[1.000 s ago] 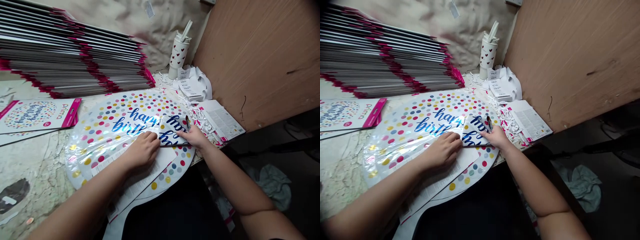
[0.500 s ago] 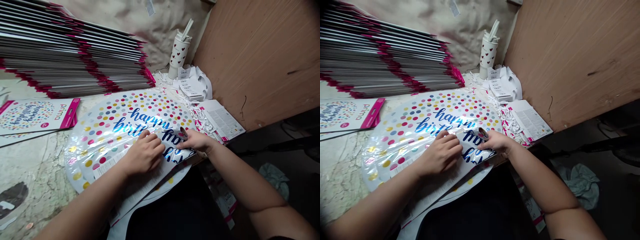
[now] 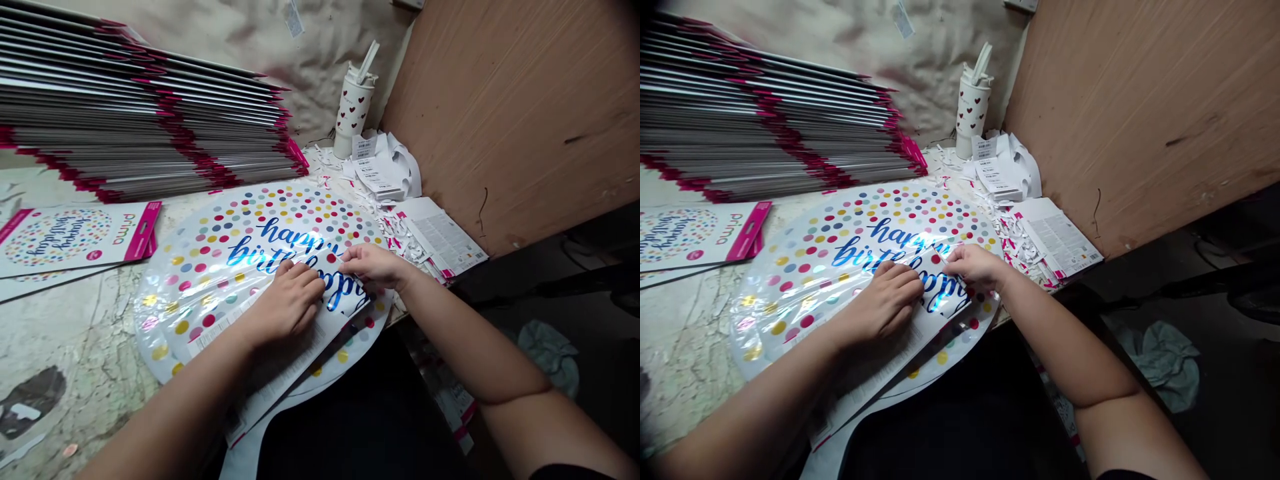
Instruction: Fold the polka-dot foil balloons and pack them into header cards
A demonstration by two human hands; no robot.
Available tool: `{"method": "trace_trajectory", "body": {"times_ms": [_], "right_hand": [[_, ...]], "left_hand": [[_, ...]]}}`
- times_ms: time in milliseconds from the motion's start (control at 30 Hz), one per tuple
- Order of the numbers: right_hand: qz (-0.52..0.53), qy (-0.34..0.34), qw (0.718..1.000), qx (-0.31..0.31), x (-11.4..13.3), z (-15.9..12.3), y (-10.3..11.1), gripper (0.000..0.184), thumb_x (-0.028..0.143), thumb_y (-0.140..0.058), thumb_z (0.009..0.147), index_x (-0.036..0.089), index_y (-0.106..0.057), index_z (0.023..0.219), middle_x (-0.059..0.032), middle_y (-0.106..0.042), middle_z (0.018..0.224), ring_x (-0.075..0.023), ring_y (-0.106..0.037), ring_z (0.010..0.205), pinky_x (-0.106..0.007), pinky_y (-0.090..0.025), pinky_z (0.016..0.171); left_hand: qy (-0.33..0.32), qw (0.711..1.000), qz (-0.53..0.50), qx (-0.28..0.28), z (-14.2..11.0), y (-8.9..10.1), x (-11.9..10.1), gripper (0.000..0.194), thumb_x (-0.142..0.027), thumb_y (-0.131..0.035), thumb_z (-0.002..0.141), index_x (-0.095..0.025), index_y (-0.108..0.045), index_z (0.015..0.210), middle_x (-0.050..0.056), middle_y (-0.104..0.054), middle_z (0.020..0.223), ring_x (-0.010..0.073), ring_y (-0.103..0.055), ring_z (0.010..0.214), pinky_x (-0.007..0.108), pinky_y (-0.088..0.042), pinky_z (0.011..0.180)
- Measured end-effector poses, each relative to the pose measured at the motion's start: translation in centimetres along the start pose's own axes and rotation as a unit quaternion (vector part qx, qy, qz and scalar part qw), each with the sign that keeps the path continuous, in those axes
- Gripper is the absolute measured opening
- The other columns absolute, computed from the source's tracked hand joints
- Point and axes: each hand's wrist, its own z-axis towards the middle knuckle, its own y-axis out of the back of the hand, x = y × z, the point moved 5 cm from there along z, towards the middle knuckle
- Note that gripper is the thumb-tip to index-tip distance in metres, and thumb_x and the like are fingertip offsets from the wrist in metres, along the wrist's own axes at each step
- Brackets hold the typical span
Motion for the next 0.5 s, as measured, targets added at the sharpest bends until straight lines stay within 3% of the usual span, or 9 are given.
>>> {"method": "trace_trajectory", "body": {"times_ms": [67,133,233,267,333,400,467,500], "right_hand": [[-0.026,0.0,1.0,-0.006,0.1,0.3,-0.7,0.01,0.01,-0.064,0.066,0.014,-0.056,0.062,0.0067,-0.05,0.042,-0.0046,-0.044,0.035,-0.014,-0.034,0.035],[-0.053,-0.01,0.998,0.029,0.1,0.6,-2.2,0.012,0.005,-0.059,0.067,0.014,-0.055,0.06,0.0074,-0.046,0.039,-0.005,-0.042,0.033,-0.015,-0.032,0.033],[-0.069,-0.028,0.993,0.094,0.0,0.3,-3.7,0.013,0.006,-0.055,0.072,0.014,-0.056,0.062,0.0067,-0.047,0.041,-0.0065,-0.045,0.034,-0.017,-0.037,0.036],[-0.058,-0.007,0.995,0.082,0.3,0.0,-3.3,0.01,0.008,-0.056,0.073,0.014,-0.058,0.065,0.0053,-0.051,0.045,-0.007,-0.048,0.038,-0.018,-0.04,0.04],[-0.03,0.079,0.996,-0.009,1.1,-1.0,-1.6,0.006,0.016,-0.063,0.073,0.014,-0.061,0.078,0.0018,-0.06,0.059,-0.0085,-0.057,0.052,-0.02,-0.047,0.05],[0.012,0.148,0.986,-0.072,1.2,-2.5,-0.4,0.033,0.022,-0.073,0.065,0.016,-0.06,0.094,-0.0002,-0.065,0.075,-0.0114,-0.062,0.066,-0.022,-0.051,0.06],[0.068,0.171,0.983,-0.022,0.8,-3.5,-1.4,0.047,0.026,-0.078,0.06,0.018,-0.058,0.101,-0.0016,-0.067,0.083,-0.0149,-0.063,0.076,-0.028,-0.053,0.068],[0.1,0.182,0.978,0.018,0.8,-3.9,-2.4,0.045,0.029,-0.077,0.061,0.017,-0.059,0.101,-0.0023,-0.067,0.085,-0.0164,-0.064,0.079,-0.031,-0.053,0.073]], "left_hand": [[-0.005,1.0,-0.004,-0.002,-0.1,0.0,0.0,0.015,-0.02,-0.034,0.08,-0.017,-0.049,0.081,0.007,-0.052,0.08,0.0221,-0.043,0.08,0.043,-0.03,0.078],[-0.011,1.0,-0.005,-0.002,-0.2,0.1,0.0,0.016,-0.021,-0.034,0.08,-0.017,-0.05,0.083,0.008,-0.053,0.083,0.0224,-0.042,0.081,0.043,-0.03,0.079],[-0.008,1.0,0.001,0.001,-0.5,0.4,0.3,0.018,-0.021,-0.033,0.082,-0.017,-0.05,0.084,0.008,-0.053,0.085,0.0228,-0.042,0.082,0.044,-0.03,0.08],[-0.001,1.0,0.009,0.002,-0.6,0.5,0.4,0.017,-0.021,-0.033,0.082,-0.017,-0.05,0.084,0.008,-0.053,0.084,0.023,-0.042,0.083,0.044,-0.03,0.08],[0.027,0.999,0.028,-0.008,-0.6,1.1,0.9,0.015,-0.02,-0.035,0.081,-0.017,-0.05,0.082,0.007,-0.053,0.083,0.0233,-0.043,0.083,0.044,-0.03,0.08],[0.064,0.996,0.051,-0.041,-0.6,2.0,1.1,0.013,-0.019,-0.037,0.081,-0.018,-0.05,0.082,0.007,-0.052,0.082,0.0234,-0.044,0.083,0.044,-0.031,0.08],[0.095,0.987,0.08,-0.098,-0.7,3.3,0.9,0.012,-0.019,-0.038,0.083,-0.019,-0.05,0.083,0.007,-0.053,0.082,0.0242,-0.045,0.085,0.044,-0.032,0.08],[0.11,0.979,0.095,-0.144,-1.0,4.1,0.6,0.01,-0.02,-0.04,0.083,-0.019,-0.05,0.085,0.007,-0.053,0.085,0.0252,-0.045,0.089,0.045,-0.032,0.082]]}}
